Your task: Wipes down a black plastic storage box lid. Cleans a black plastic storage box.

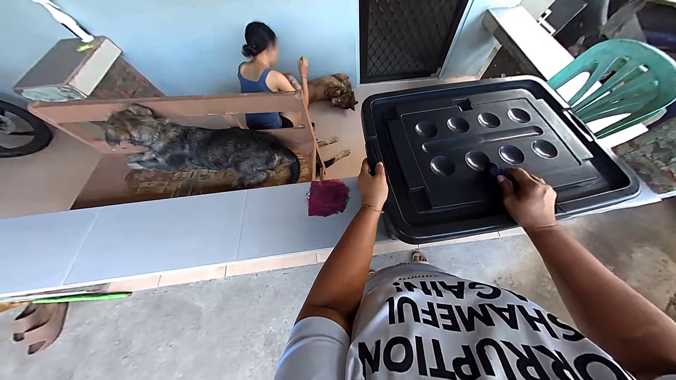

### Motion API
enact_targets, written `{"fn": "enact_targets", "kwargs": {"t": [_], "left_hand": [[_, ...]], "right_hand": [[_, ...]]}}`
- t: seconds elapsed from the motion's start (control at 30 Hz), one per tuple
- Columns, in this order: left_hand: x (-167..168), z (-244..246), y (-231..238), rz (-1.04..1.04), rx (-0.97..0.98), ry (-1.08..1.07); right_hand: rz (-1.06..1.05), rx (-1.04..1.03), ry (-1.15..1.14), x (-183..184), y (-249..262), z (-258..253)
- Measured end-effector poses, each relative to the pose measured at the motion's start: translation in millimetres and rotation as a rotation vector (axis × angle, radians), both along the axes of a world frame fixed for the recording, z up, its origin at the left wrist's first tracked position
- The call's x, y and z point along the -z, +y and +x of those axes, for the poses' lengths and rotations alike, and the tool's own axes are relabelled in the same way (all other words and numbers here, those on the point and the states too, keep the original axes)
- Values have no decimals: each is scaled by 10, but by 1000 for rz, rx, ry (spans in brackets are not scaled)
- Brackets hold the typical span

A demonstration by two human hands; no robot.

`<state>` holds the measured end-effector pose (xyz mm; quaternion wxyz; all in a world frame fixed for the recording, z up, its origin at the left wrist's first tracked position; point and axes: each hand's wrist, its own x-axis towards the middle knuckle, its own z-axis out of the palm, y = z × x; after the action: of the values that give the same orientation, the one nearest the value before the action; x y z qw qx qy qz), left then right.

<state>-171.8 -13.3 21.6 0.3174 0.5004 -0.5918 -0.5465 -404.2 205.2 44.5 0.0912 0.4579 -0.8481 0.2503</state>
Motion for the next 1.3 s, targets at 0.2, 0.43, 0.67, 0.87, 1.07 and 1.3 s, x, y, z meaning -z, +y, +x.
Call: {"fn": "enact_targets", "kwargs": {"t": [0.2, 0.43, 0.67, 0.87, 1.07, 1.3], "left_hand": [[-4, 4, -18, -26, 2, -5], [-13, 8, -5, -33, 17, -4], [15, -5, -90, -43, -11, 14], [13, 85, -30, -95, 48, -73], [33, 86, -34, -141, 35, -106], [50, 52, -73, -128, 6, -38]], "right_hand": [[-56, -187, 176, 58, 21, -278], [26, -185, 212, 29, 0, -302], [-184, 16, -648, -221, -219, -177], [28, -637, -180, -9, -607, 1132], [111, -906, -1, 91, -313, 1033], [-43, -356, -49, 223, 970, -888]]}}
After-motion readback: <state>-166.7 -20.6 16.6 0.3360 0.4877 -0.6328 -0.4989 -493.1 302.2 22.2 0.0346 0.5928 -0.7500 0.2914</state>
